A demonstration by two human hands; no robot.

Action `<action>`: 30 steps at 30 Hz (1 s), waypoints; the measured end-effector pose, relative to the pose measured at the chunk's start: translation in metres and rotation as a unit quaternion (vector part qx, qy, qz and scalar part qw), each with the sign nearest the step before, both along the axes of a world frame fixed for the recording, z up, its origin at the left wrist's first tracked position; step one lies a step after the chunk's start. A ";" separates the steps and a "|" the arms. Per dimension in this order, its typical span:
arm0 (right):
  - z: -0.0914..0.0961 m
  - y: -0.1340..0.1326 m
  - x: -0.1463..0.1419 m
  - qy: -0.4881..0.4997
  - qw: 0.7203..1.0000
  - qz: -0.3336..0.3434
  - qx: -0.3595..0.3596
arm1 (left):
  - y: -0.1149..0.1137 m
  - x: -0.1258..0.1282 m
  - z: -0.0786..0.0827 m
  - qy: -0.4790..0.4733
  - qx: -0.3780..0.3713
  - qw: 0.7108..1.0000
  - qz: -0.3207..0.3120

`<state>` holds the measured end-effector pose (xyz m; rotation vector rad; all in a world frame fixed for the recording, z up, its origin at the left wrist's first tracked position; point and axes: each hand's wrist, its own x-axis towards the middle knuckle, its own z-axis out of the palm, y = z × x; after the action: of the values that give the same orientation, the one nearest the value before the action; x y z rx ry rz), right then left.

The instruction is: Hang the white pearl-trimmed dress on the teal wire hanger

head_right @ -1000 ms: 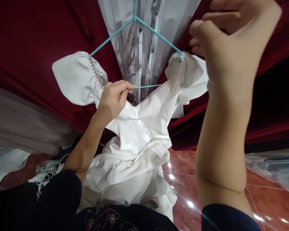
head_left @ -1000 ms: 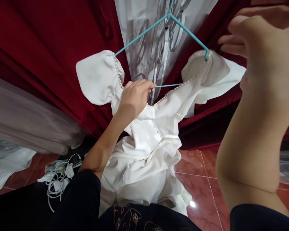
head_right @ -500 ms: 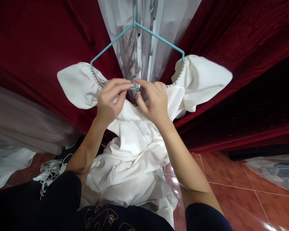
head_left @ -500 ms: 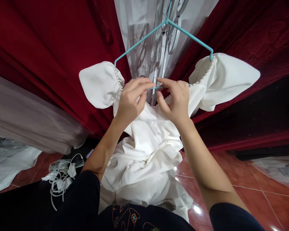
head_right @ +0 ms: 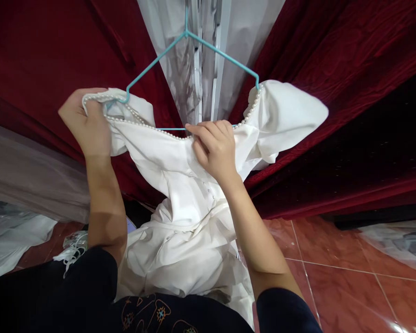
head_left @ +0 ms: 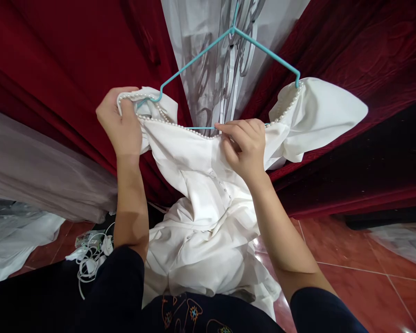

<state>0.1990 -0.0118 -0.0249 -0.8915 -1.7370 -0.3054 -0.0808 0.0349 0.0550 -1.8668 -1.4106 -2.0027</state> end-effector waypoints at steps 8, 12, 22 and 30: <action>-0.002 0.005 0.001 0.001 1.000 -0.006 -0.010 | 0.010 -0.028 -0.037 -0.090 -0.081 0.991 0.063; -0.005 0.012 0.009 0.017 1.000 -0.014 -0.002 | -0.041 -0.015 -0.068 -0.009 -0.169 0.984 0.063; -0.001 0.004 -0.007 0.075 0.994 0.070 0.035 | -0.077 0.030 -0.091 -0.030 -0.023 0.999 -0.018; -0.003 0.005 -0.012 0.076 0.996 0.042 0.028 | -0.069 0.084 -0.039 0.155 0.064 0.985 -0.047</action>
<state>0.1871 -0.0064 -0.0279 -0.7780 -1.6121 -0.2237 0.0029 -0.0343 0.0156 -2.1069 -1.1060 -1.6951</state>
